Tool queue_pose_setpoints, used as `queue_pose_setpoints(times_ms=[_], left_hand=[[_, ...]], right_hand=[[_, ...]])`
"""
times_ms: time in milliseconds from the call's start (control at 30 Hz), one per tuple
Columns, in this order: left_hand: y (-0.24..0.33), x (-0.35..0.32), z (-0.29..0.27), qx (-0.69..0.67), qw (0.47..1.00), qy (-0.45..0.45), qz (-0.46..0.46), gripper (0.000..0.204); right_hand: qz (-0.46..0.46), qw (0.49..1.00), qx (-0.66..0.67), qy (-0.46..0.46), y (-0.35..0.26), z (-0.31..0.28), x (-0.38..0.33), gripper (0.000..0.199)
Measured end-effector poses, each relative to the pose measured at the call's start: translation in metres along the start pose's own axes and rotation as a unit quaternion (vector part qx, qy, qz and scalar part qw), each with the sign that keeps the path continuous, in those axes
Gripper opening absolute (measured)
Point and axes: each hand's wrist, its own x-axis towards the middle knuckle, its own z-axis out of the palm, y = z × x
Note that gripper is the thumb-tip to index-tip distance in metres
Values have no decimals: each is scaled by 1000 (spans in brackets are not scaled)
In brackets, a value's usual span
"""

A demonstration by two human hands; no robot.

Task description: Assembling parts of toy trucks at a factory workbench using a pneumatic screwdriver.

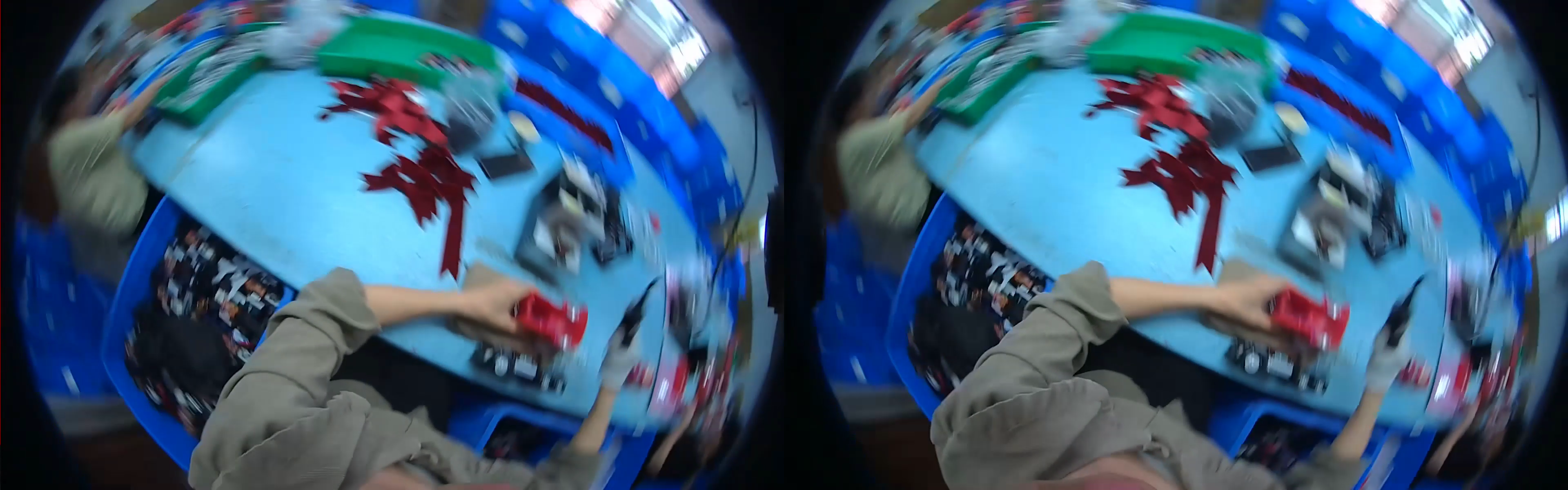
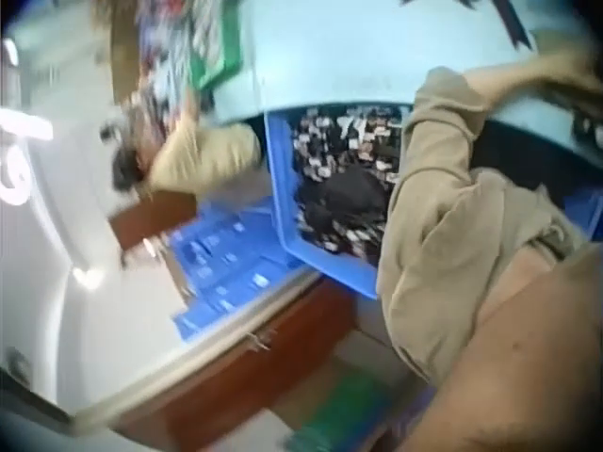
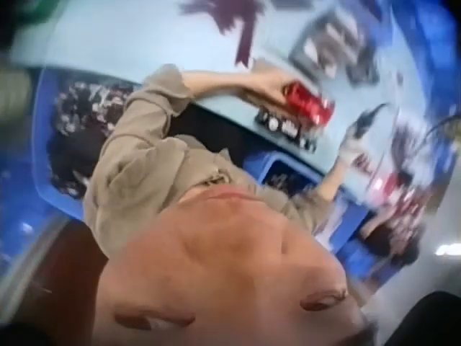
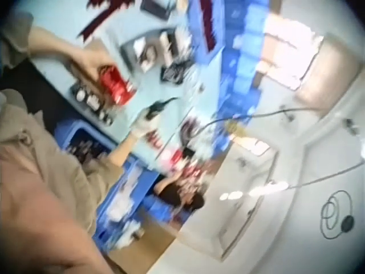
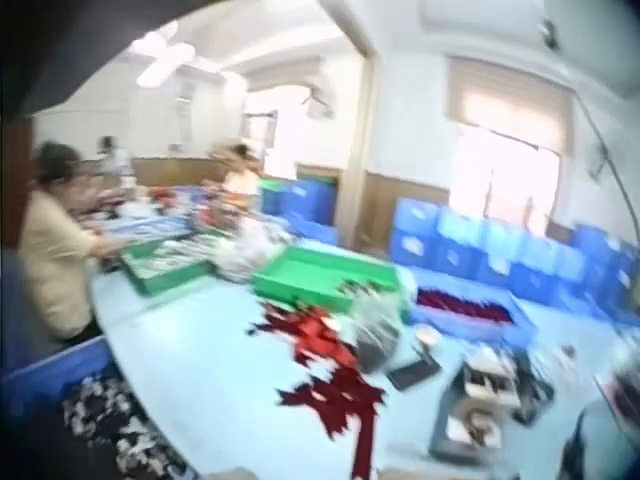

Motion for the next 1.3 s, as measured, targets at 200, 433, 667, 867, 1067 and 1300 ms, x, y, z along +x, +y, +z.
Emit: queue_pose_setpoints(times_ms=[200,433,667,867,1067,1300], left_hand=[[-19,2,18,-2,998,13,69,66],[35,-3,4,49,980,65,184,64],[140,-51,-91,538,811,-59,224,26],[163,-124,-96,755,581,-302,-27,23],[119,-178,-95,862,381,-327,-76,35],[78,-224,-233,914,300,-235,-142,54]], right_hand=[[258,889,-189,-327,5,-10,-65,69],[316,868,303,-235,-35,-33,-137,56],[15,948,316,-46,-196,20,-116,27],[-231,897,341,-158,-287,82,-81,29],[-227,868,395,-197,-329,117,-96,32],[-60,896,349,-266,-261,63,-95,31]])
